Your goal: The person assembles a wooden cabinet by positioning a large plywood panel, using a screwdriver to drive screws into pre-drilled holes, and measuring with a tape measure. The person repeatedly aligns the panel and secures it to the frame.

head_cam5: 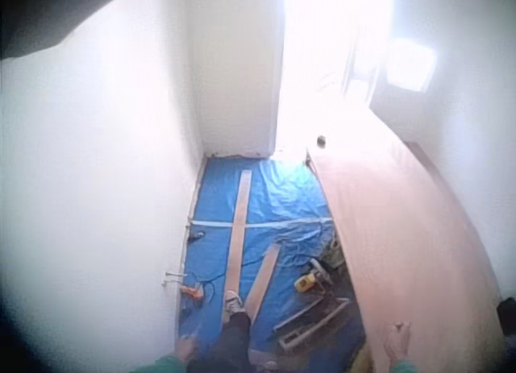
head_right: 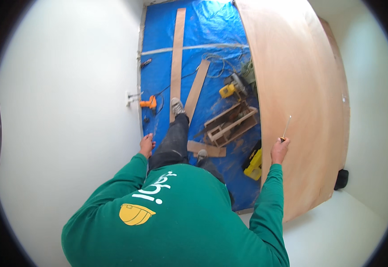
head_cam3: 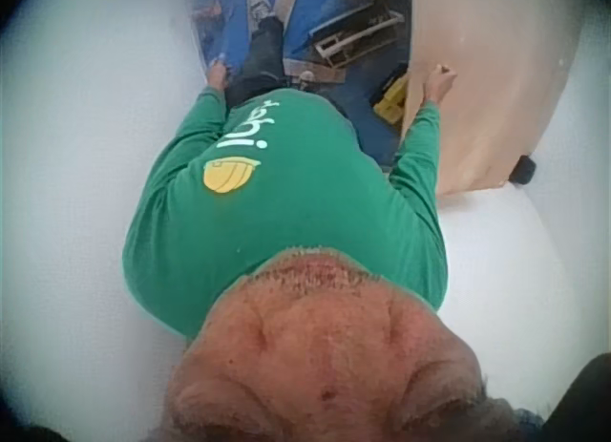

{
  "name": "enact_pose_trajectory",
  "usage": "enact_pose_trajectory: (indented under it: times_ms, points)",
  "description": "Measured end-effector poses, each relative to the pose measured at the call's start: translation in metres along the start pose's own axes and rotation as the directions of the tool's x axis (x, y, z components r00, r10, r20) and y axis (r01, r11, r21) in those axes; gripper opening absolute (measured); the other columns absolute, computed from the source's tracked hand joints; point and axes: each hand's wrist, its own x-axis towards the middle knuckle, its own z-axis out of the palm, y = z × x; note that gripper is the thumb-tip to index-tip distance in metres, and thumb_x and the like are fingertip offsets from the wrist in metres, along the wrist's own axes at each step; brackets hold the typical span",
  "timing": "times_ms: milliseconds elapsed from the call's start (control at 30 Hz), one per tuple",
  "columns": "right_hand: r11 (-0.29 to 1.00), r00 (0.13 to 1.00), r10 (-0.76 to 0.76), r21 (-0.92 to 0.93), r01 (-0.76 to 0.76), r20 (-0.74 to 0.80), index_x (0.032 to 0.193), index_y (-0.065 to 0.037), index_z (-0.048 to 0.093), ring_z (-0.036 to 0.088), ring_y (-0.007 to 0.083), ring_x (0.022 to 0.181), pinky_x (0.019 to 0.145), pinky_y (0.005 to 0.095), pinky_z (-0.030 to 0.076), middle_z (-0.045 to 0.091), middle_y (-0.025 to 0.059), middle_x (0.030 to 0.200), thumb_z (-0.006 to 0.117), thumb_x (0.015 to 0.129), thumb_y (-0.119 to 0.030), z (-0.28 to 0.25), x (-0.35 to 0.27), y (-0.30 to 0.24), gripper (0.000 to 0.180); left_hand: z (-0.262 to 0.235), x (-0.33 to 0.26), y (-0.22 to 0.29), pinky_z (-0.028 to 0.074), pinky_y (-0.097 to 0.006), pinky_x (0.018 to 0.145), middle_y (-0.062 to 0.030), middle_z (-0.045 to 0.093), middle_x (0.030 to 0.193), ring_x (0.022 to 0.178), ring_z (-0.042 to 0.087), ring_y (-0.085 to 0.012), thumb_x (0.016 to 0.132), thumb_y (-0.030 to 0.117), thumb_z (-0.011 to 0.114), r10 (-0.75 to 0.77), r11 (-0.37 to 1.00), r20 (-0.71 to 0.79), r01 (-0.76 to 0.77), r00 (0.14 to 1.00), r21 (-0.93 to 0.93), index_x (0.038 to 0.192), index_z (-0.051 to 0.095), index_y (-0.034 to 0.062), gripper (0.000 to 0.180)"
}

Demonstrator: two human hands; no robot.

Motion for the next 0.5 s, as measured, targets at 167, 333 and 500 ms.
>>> enact_pose_trajectory:
  times_ms: [167,333,500]
  points:
    - [0.962,0.92,0.265,-0.012,-0.273,0.291,0.124,0.001,0.054,0.065,0.038,0.074,0.062,0.0498,0.052,0.065,0.0253,0.095,0.054,0.104,-0.019,0.042,0.053,-0.042,0.028,-0.009,0.067,0.067,0.05,-0.026,0.057,-0.001,0.07,0.088,0.07,0.065,-0.0107,0.107,0.038,0.072,-0.018,1.0,0.113,0.016,0.993,0.013,0.122,0.075,0.0091,0.033]
    - [0.701,0.693,0.615,0.141,-0.699,0.376,0.12,0.003,0.054,0.065,0.0312,0.057,0.047,0.0455,0.053,0.065,0.0204,0.082,0.051,0.102,-0.015,0.04,0.073,-0.112,0.025,-0.021,0.117,0.202,0.052,-0.027,0.061,0.0023,0.066,0.092,0.073,0.066,-0.0099,0.108,0.039,0.071,0.035,0.999,0.16,-0.035,0.987,-0.004,0.122,0.073,0.0108,0.031]
    - [0.757,0.725,0.621,0.009,-0.653,0.299,0.128,0.007,0.051,0.069,0.0338,0.06,0.048,0.0465,0.056,0.069,0.0237,0.089,0.048,0.104,-0.013,0.05,0.071,-0.17,0.031,-0.033,0.161,0.278,0.053,-0.027,0.063,0.0024,0.062,0.096,0.075,0.066,-0.0111,0.108,0.038,0.07,0.04,0.998,0.158,-0.033,0.987,-0.044,0.126,0.069,0.0128,0.031]
